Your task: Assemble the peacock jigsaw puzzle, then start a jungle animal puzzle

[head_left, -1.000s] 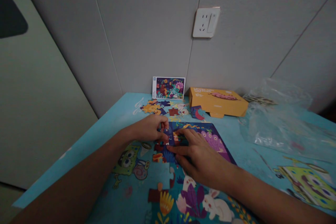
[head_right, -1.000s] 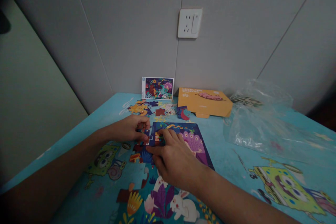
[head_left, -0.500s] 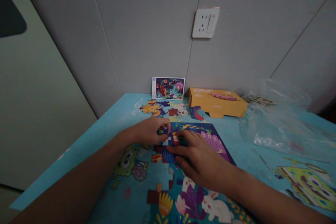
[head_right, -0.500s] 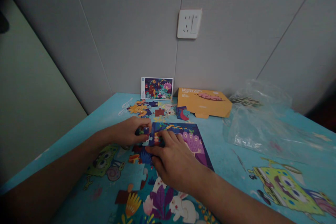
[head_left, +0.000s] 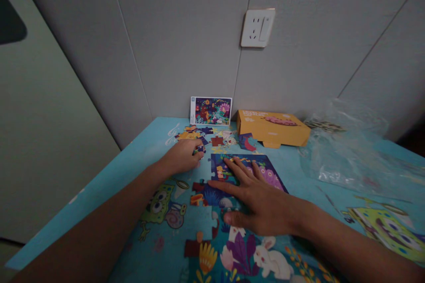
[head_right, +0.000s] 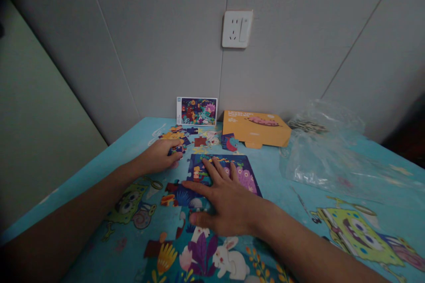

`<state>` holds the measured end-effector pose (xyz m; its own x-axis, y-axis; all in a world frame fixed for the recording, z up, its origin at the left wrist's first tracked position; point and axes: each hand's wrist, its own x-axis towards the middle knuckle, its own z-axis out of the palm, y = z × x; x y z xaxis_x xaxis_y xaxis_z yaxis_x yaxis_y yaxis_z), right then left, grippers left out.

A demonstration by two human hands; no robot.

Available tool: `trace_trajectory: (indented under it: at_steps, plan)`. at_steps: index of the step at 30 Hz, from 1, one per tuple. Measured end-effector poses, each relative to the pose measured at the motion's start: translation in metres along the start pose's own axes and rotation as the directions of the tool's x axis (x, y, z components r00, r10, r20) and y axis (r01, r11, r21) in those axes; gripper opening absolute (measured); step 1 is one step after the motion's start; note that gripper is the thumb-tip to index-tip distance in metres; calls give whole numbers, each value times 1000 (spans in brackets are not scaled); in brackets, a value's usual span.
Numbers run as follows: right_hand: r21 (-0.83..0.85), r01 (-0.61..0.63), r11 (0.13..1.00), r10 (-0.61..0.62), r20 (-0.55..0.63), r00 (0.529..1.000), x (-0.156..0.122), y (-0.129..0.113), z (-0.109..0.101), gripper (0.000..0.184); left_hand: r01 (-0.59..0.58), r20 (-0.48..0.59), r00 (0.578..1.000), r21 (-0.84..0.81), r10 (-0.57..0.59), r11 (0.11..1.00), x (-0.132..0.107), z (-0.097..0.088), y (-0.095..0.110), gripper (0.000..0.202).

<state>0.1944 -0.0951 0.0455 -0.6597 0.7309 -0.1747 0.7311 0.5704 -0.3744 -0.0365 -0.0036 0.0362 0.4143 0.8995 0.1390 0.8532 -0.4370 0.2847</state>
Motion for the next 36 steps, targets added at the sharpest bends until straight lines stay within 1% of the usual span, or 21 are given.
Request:
trace_trajectory:
  at_steps: [3,5,8,11,14,18,22,25,28,34,36]
  plan:
    - [31,-43,999,42,49,998,-1,-2,0,71,2,-19,1000,20,-2,1000,1,-1,1,23]
    - [42,-69,997,66,56,996,-2,-5,0,71,0,-66,998,38,2,999,1,-3,1,22]
    - [34,-105,994,104,28,994,-2,-8,0,73,40,-153,988,69,-30,997,2,-5,-1,23]
    - [7,-116,993,116,-10,993,-2,-8,1,74,108,-189,978,94,-89,990,2,-6,-3,25]
    - [-25,-99,995,98,-46,994,-2,-8,2,73,151,-186,974,125,-126,981,3,-6,-5,26]
    - [-86,-93,992,84,-103,991,-3,-8,4,73,176,-145,977,147,-155,973,3,-5,-5,25]
    - [-136,-91,986,66,-179,982,-3,-8,6,70,159,-113,983,157,-142,975,3,-7,-4,23]
    - [-156,-58,986,23,-215,976,-3,-5,5,69,129,-103,988,154,-114,980,2,-8,-4,24]
    - [-157,-20,987,-15,-222,975,-2,-2,4,71,131,-106,988,144,-116,981,2,-9,-4,25]
    - [-142,14,990,-43,-205,978,0,1,1,72,172,-118,980,120,-158,978,2,-10,-1,29]
    - [-133,29,991,-54,-191,980,0,3,0,72,159,-81,985,68,-154,985,3,-11,-1,30]
